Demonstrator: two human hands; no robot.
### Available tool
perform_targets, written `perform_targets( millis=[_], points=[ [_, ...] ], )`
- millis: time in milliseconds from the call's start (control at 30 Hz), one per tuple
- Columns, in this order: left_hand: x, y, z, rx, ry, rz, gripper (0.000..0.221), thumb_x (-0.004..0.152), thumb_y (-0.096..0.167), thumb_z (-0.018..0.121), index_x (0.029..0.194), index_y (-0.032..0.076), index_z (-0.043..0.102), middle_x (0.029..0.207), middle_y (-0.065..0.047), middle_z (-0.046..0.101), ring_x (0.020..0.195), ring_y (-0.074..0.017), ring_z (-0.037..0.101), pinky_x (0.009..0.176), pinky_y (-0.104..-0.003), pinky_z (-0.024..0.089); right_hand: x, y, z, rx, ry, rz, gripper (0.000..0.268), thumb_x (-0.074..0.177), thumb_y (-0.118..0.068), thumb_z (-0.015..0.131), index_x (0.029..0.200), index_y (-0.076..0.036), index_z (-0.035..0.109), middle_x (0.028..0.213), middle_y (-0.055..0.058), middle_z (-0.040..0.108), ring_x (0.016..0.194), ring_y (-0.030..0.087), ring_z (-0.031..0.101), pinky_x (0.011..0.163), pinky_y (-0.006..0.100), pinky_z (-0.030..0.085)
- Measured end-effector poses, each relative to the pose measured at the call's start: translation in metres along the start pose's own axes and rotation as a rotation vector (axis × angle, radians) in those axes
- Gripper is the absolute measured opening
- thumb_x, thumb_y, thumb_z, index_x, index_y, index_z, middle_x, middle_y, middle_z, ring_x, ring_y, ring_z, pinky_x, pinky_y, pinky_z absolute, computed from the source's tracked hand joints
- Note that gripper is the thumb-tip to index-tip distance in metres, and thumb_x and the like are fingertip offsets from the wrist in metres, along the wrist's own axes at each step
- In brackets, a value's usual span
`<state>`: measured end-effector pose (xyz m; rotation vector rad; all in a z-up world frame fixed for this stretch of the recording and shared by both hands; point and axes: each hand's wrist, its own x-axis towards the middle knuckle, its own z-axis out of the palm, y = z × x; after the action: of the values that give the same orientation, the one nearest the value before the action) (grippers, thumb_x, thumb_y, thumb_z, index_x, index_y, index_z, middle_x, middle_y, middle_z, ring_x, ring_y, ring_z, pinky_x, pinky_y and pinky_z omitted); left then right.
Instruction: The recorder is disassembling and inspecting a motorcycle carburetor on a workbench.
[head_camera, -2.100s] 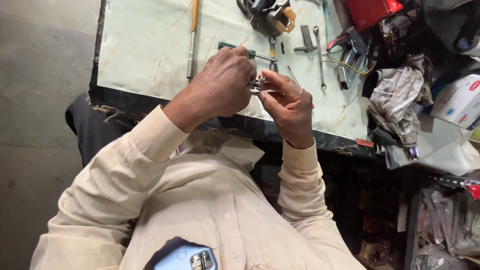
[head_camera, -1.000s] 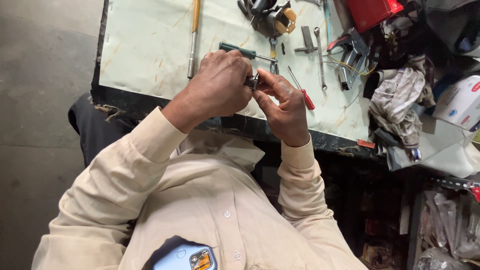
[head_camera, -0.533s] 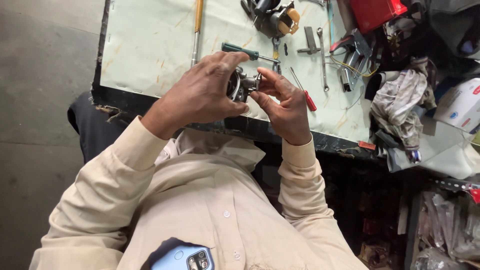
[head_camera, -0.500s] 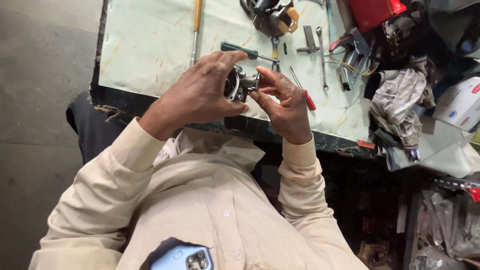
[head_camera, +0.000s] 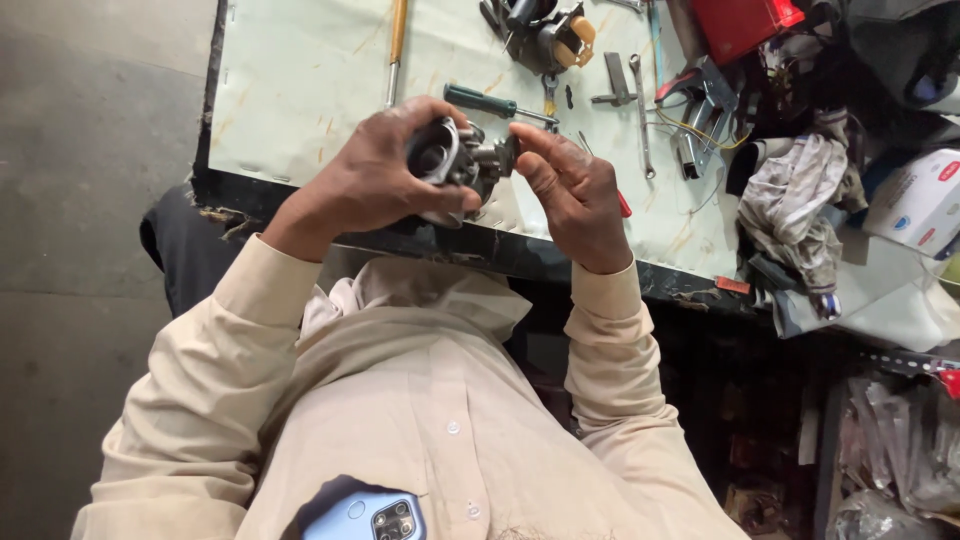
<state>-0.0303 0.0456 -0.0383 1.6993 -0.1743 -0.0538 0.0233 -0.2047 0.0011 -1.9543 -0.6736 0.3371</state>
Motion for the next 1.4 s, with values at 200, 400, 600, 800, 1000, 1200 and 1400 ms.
perform_targets(
  millis=[200,400,600,800,1000,1200,1400],
  points=[
    [-0.006,-0.017,-0.005,-0.631,-0.082,-0.037,0.070,0.073,0.035,0.091,0.126,0.002,0.060,0.107,-0.006,0.071,0.094,-0.0144,0.072,0.084,-0.031,0.064,0.003,-0.013,0.001,0.097,-0.009,-0.058,0.045,0.104,-0.011,0.070,0.145,0.002,0.057,0.128,0.012,0.068,0.115,0.018,0.067,0.100,0.031,0.057],
    [-0.007,-0.023,0.004,-0.752,-0.172,-0.060,0.070,0.076,0.037,0.090,0.128,-0.002,0.063,0.110,-0.007,0.072,0.097,-0.0128,0.071,0.087,-0.027,0.061,0.003,-0.041,-0.010,0.065,-0.104,-0.176,0.051,0.100,-0.009,0.076,0.146,0.001,0.056,0.132,0.013,0.067,0.115,0.018,0.065,0.101,0.033,0.057],
    [-0.010,-0.024,0.011,-0.677,-0.211,-0.097,0.068,0.077,0.043,0.087,0.123,-0.003,0.067,0.106,-0.007,0.074,0.096,-0.0118,0.071,0.087,-0.025,0.058,0.008,-0.062,-0.023,-0.180,-0.302,-0.235,0.048,0.095,-0.010,0.080,0.138,0.001,0.062,0.119,0.013,0.071,0.102,0.018,0.069,0.091,0.032,0.058],
    [-0.012,-0.009,0.014,-0.576,-0.192,-0.112,0.065,0.075,0.042,0.088,0.119,-0.002,0.068,0.101,-0.006,0.074,0.090,-0.0104,0.071,0.082,-0.025,0.058,0.000,-0.048,-0.017,-0.237,-0.274,-0.208,0.044,0.091,-0.012,0.083,0.129,0.001,0.066,0.106,0.011,0.072,0.094,0.017,0.069,0.086,0.031,0.057],
    [-0.014,0.005,0.014,-0.236,-0.106,-0.040,0.067,0.070,0.043,0.091,0.116,0.000,0.069,0.096,-0.006,0.073,0.085,-0.0119,0.069,0.075,-0.027,0.059,-0.012,-0.030,-0.011,-0.179,-0.115,-0.150,0.039,0.093,-0.013,0.084,0.125,0.002,0.068,0.108,0.011,0.073,0.098,0.017,0.069,0.091,0.031,0.056],
    [-0.014,0.017,0.017,0.117,0.012,0.096,0.074,0.067,0.046,0.094,0.117,-0.001,0.068,0.099,-0.010,0.074,0.087,-0.0186,0.074,0.079,-0.033,0.061,-0.021,-0.026,-0.009,-0.208,-0.048,-0.134,0.050,0.091,-0.012,0.083,0.134,0.002,0.063,0.110,0.013,0.075,0.100,0.018,0.072,0.092,0.032,0.057],
    [-0.017,0.027,0.020,0.333,0.098,0.223,0.075,0.065,0.045,0.096,0.116,-0.002,0.066,0.096,-0.014,0.073,0.085,-0.0252,0.074,0.078,-0.037,0.060,-0.025,-0.012,-0.007,-0.265,-0.052,-0.144,0.051,0.093,-0.013,0.081,0.136,0.004,0.061,0.107,0.013,0.076,0.099,0.019,0.076,0.088,0.031,0.059]
  ],
)
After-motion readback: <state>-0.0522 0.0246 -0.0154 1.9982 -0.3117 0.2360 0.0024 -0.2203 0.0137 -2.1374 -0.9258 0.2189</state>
